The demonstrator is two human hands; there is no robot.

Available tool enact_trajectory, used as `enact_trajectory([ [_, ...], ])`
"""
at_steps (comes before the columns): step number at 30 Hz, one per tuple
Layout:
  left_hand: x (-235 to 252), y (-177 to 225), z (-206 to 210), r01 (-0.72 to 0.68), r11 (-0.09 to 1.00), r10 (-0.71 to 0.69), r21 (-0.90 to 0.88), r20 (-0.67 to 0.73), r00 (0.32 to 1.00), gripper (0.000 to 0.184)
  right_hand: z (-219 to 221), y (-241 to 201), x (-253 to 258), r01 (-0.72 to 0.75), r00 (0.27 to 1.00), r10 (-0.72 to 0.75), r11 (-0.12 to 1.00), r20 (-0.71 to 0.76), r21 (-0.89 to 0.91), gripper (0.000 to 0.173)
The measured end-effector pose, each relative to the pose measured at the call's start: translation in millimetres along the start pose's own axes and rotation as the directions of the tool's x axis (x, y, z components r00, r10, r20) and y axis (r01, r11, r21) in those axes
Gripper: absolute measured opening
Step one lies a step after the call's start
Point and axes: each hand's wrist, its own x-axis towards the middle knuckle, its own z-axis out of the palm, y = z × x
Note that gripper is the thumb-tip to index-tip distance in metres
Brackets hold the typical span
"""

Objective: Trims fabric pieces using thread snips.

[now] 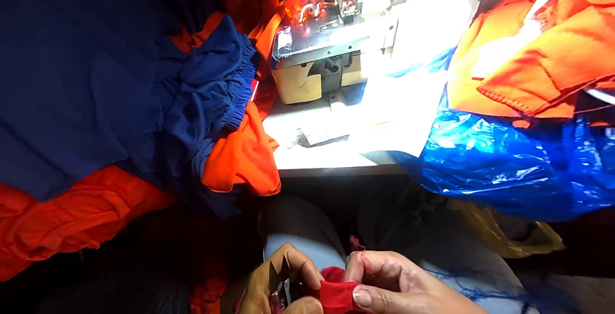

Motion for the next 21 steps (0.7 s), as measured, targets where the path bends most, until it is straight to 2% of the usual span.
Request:
enact_trajectory([
  [2,2.2,5.5,12.3,0.001,1.0,-0.004,-0.03,-0.084,0.996,0.009,4.7,-5.4,1.6,0.072,0.997,-0.074,0.994,-0.023,-0.083,0.005],
  [4,5.3,6.0,22.1,-0.05,0.997,0.057,0.051,-0.134,0.989,0.009,9.1,-4.8,1.9,0.12,0.991,-0.127,0.985,-0.053,-0.122,0.006],
  [6,9.7,-0.6,20.1,-0.082,0.985,0.119,0.15,-0.26,0.958,0.011,11.5,-4.9,-3.1,0.168,0.98,-0.183,0.969,-0.072,-0.179,0.008],
  [7,11.8,-4.8,18.6,-0.097,0.985,0.138,0.142,-0.318,0.938,0.013,11.4,-5.0,-5.8,0.179,0.978,-0.197,0.963,-0.071,-0.204,0.01],
  [9,16.1,-8.4,19.3,-0.104,0.987,0.14,0.122,-0.34,0.93,0.015,5.9,-3.9,-8.0,0.172,0.978,-0.19,0.967,-0.082,-0.19,0.01],
  [12,21.0,-7.1,19.5,-0.094,0.992,0.118,0.087,-0.326,0.938,0.02,-0.2,-5.9,-6.4,0.086,0.989,-0.095,0.993,-0.109,-0.082,0.007],
  [13,22.2,-5.5,19.6,-0.085,0.993,0.107,0.082,-0.31,0.945,0.02,-0.9,-6.3,-5.3,0.06,0.991,-0.066,0.997,-0.118,-0.051,0.01],
  [16,23.9,-3.1,21.9,-0.051,0.995,0.073,0.087,-0.271,0.96,0.019,-1.1,-8.8,1.6,0.035,0.994,-0.041,0.997,-0.099,-0.062,0.045],
  [17,23.9,-3.6,22.9,-0.04,0.995,0.061,0.086,-0.266,0.962,0.018,0.3,-8.6,4.8,0.047,0.993,-0.055,0.995,-0.1,-0.083,0.047],
  [20,24.1,-6.8,24.7,-0.02,0.998,0.036,0.062,-0.278,0.96,0.02,4.2,-1.9,10.8,0.145,0.963,-0.169,0.981,-0.209,-0.125,0.019],
  [21,24.3,-7.8,24.8,-0.016,0.999,0.029,0.045,-0.292,0.956,0.02,4.4,0.5,11.8,0.177,0.938,-0.214,0.972,-0.273,-0.155,0.016],
])
